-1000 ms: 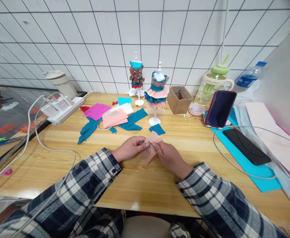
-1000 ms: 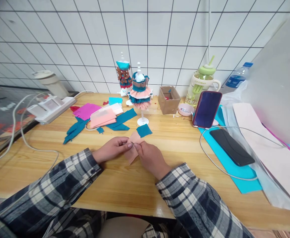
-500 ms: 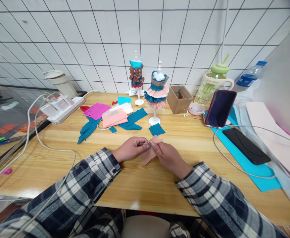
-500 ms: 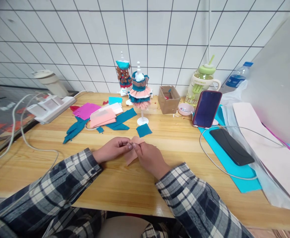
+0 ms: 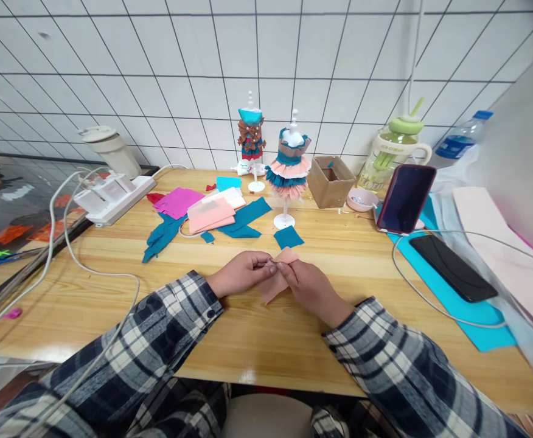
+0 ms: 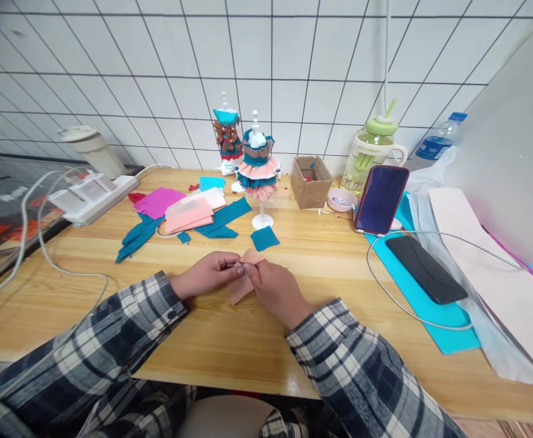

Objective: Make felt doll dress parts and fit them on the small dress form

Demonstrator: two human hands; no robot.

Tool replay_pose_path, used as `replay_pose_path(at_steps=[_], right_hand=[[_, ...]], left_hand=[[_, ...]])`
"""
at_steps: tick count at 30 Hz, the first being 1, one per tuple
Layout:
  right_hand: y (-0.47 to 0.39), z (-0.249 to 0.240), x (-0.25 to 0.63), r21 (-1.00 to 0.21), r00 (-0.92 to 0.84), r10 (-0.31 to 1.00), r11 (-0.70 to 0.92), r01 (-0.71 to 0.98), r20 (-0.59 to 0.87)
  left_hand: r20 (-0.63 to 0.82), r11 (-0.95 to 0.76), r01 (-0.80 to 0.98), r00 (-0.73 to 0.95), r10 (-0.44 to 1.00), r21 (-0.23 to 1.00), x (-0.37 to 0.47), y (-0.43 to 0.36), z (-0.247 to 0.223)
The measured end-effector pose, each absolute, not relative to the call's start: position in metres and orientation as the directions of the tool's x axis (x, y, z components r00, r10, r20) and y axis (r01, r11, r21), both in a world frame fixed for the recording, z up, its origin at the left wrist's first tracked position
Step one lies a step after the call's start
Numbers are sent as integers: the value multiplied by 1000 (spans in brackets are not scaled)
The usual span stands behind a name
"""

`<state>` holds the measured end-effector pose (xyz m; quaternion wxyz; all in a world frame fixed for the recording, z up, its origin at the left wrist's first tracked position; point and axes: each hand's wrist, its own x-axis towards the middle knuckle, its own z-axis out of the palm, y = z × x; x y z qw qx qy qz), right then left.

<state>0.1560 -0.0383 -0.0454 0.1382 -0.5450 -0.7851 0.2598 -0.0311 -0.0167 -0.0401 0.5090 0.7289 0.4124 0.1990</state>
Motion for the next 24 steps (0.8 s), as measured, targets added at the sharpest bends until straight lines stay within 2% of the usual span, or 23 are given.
replay_pose_path(at_steps=[8, 18, 24], right_hand=[[-38, -45, 156, -517, -345, 937, 271, 812, -52], [-32, -48, 164, -674, -314, 949, 216, 707, -25], [-33, -43, 165, -742, -358, 934, 233, 628, -10]], left_hand=[[-135, -100, 355, 580, 803, 929, -30, -18, -40], [-117, -81, 323, 548, 828, 943, -32, -17, -39], [-125, -38, 288, 526, 841, 957, -33, -17, -41]])
